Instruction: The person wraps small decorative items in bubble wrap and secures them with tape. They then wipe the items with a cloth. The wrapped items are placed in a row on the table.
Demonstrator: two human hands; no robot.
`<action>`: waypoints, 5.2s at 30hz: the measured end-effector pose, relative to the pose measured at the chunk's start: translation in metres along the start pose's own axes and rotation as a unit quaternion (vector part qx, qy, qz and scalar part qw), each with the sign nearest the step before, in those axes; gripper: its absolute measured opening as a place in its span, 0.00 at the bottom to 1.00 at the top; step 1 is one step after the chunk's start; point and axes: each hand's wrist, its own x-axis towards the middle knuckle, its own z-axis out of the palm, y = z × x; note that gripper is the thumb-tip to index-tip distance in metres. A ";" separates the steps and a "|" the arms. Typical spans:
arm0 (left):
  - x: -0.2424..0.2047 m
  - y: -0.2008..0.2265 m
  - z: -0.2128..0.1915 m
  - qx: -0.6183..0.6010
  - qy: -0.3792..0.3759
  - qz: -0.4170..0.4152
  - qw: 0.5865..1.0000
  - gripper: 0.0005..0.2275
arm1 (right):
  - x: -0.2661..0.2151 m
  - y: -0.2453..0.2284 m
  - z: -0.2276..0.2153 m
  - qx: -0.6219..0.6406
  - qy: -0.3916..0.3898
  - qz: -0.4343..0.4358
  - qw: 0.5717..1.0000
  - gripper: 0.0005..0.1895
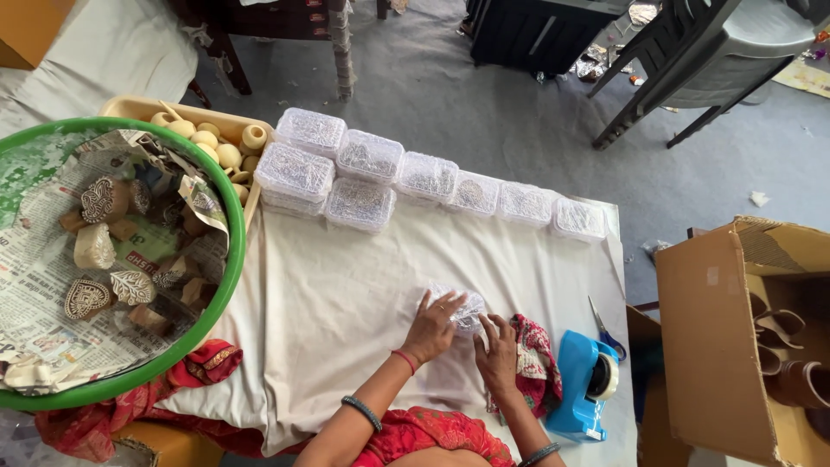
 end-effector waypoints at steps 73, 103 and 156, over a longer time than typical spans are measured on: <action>-0.016 -0.101 0.056 -0.354 0.284 -0.269 0.849 0.15 | 0.039 -0.027 0.027 0.106 0.031 0.120 0.987 0.28; -0.027 -0.019 -0.008 0.147 0.107 -0.136 0.974 0.18 | 0.065 -0.028 0.040 0.000 0.040 0.128 0.991 0.28; -0.035 -0.027 0.042 -0.545 0.218 -0.359 0.726 0.37 | 0.010 0.067 0.030 0.535 -0.219 0.355 0.735 0.29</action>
